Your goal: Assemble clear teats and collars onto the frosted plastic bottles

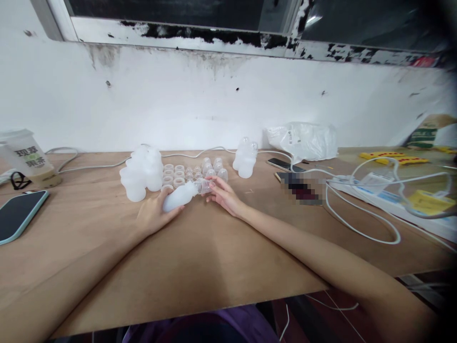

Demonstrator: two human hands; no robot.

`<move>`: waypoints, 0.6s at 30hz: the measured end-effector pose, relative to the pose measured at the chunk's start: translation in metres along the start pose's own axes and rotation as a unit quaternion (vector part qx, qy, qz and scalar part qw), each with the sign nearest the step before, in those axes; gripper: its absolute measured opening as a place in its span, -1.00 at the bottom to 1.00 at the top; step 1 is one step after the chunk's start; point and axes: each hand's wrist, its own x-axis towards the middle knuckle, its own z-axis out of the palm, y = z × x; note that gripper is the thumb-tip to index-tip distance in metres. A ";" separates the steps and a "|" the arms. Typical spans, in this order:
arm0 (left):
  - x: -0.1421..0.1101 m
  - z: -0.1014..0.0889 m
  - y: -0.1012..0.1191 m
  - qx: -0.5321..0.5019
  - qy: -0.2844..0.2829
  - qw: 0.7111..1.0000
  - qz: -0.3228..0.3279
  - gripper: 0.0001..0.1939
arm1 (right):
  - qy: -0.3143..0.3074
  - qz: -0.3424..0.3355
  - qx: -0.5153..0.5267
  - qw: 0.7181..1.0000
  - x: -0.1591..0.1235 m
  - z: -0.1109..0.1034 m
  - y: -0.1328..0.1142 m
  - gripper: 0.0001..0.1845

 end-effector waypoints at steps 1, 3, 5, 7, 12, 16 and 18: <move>0.000 0.000 0.000 0.003 0.001 1.000 0.001 -0.47 | 0.000 -0.004 -0.008 1.000 0.000 0.001 0.000 -0.78; -0.001 -0.001 0.001 0.007 0.003 1.000 0.001 -0.47 | 0.003 -0.013 -0.021 1.000 -0.001 0.002 0.000 -0.78; -0.002 -0.002 0.002 0.011 0.003 1.000 0.002 -0.48 | 0.008 -0.021 -0.031 0.999 -0.001 0.002 -0.001 -0.77; -0.002 -0.003 0.002 0.014 0.001 1.000 0.005 -0.48 | 0.015 -0.027 -0.036 0.999 0.000 0.002 0.000 -0.76; -0.002 -0.003 0.003 0.021 0.004 1.000 0.010 -0.47 | 0.032 -0.045 -0.041 0.998 0.001 0.000 0.001 -0.77; -0.003 -0.001 0.003 0.040 0.005 0.999 0.012 -0.43 | 0.024 -0.057 -0.072 0.995 0.000 0.000 0.002 -0.75; -0.003 0.000 0.004 0.045 -0.001 0.999 0.013 -0.42 | 0.015 -0.061 -0.093 0.994 -0.001 0.001 0.001 -0.75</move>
